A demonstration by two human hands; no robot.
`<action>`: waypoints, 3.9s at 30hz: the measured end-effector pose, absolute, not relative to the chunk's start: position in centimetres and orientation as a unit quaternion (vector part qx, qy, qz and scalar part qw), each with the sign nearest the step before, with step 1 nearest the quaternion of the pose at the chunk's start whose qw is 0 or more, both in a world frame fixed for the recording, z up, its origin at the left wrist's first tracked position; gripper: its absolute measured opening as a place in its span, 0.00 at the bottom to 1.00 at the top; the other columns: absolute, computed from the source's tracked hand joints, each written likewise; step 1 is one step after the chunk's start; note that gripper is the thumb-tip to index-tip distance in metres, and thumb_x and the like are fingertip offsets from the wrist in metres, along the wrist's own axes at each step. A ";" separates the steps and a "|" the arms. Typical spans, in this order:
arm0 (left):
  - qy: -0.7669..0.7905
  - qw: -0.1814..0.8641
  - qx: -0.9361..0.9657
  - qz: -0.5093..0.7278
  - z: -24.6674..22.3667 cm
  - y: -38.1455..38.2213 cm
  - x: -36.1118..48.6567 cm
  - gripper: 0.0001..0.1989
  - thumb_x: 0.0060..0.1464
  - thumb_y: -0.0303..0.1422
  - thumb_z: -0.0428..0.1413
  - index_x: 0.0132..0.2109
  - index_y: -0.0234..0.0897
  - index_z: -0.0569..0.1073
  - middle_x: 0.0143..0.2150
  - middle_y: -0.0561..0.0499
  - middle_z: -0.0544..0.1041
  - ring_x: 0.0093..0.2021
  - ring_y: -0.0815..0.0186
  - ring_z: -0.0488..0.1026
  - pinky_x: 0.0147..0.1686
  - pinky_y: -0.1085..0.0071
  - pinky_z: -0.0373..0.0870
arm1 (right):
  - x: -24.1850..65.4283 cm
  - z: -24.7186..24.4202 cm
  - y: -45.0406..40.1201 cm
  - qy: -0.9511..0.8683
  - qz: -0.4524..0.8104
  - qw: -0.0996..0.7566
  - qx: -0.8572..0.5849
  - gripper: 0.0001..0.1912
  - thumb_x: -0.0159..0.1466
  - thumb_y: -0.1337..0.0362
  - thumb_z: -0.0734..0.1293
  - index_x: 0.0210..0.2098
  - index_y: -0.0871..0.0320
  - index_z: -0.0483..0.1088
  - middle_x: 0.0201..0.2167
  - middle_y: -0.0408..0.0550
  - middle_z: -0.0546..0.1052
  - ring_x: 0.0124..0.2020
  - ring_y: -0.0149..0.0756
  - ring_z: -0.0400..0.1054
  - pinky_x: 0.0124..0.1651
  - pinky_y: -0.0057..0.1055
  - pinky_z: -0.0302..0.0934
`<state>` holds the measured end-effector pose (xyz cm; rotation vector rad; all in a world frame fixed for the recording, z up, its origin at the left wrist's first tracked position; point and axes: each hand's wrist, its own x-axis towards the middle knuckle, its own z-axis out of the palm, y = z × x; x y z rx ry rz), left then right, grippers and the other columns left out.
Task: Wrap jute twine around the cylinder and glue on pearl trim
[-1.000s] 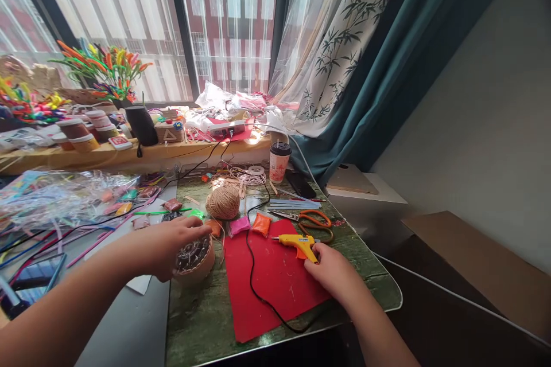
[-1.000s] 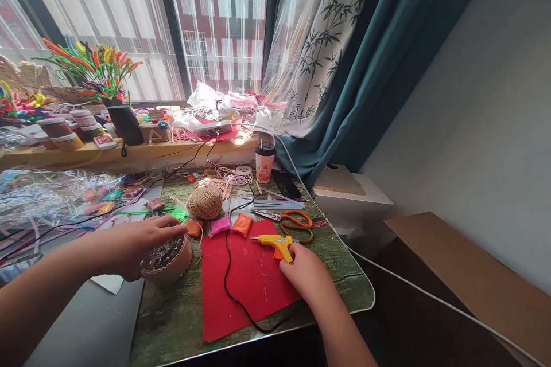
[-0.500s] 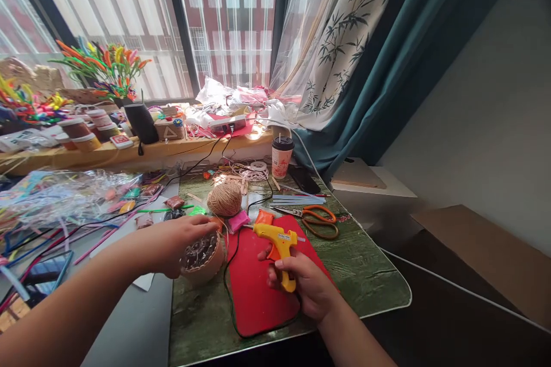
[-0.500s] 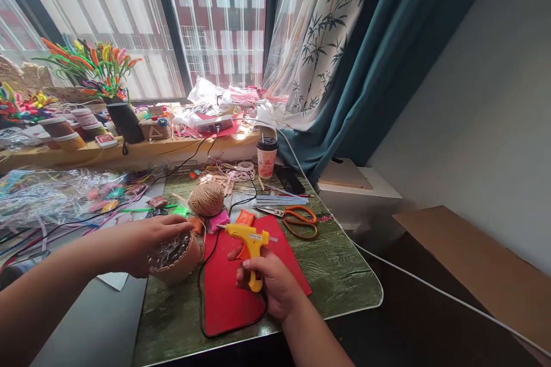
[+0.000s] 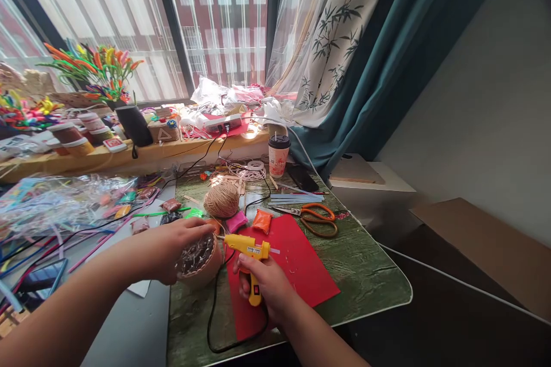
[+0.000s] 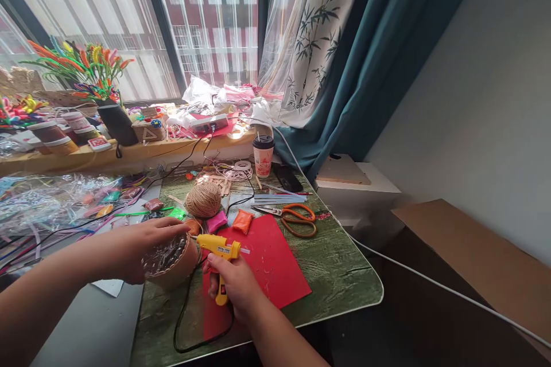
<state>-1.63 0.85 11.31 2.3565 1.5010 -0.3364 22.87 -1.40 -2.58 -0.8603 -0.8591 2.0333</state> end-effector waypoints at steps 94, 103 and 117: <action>0.537 0.180 0.809 -0.160 12.3 0.6 -0.8 0.58 0.37 0.22 0.65 0.77 0.50 0.59 0.77 0.43 0.62 0.69 0.47 0.71 0.57 0.67 0.78 | 23.4 -3.9 -2.8 -0.354 0.807 0.339 -0.330 0.33 0.51 0.37 0.80 0.19 0.55 0.62 0.13 0.32 0.61 0.13 0.22 0.53 0.19 0.26 0.53; 0.534 0.185 0.811 -0.150 12.5 0.5 -0.7 0.57 0.37 0.21 0.64 0.77 0.49 0.60 0.76 0.44 0.63 0.68 0.48 0.73 0.57 0.66 0.78 | 23.6 -3.8 -3.0 -0.355 0.812 0.330 -0.325 0.32 0.51 0.38 0.80 0.20 0.55 0.63 0.14 0.32 0.62 0.13 0.23 0.53 0.19 0.26 0.53; 0.526 0.175 0.819 -0.151 12.4 0.5 -0.7 0.55 0.40 0.23 0.66 0.76 0.48 0.61 0.75 0.43 0.65 0.68 0.47 0.72 0.59 0.64 0.77 | 23.6 -3.8 -3.2 -0.368 0.792 0.336 -0.353 0.33 0.50 0.37 0.80 0.20 0.54 0.62 0.14 0.33 0.62 0.13 0.23 0.52 0.19 0.27 0.52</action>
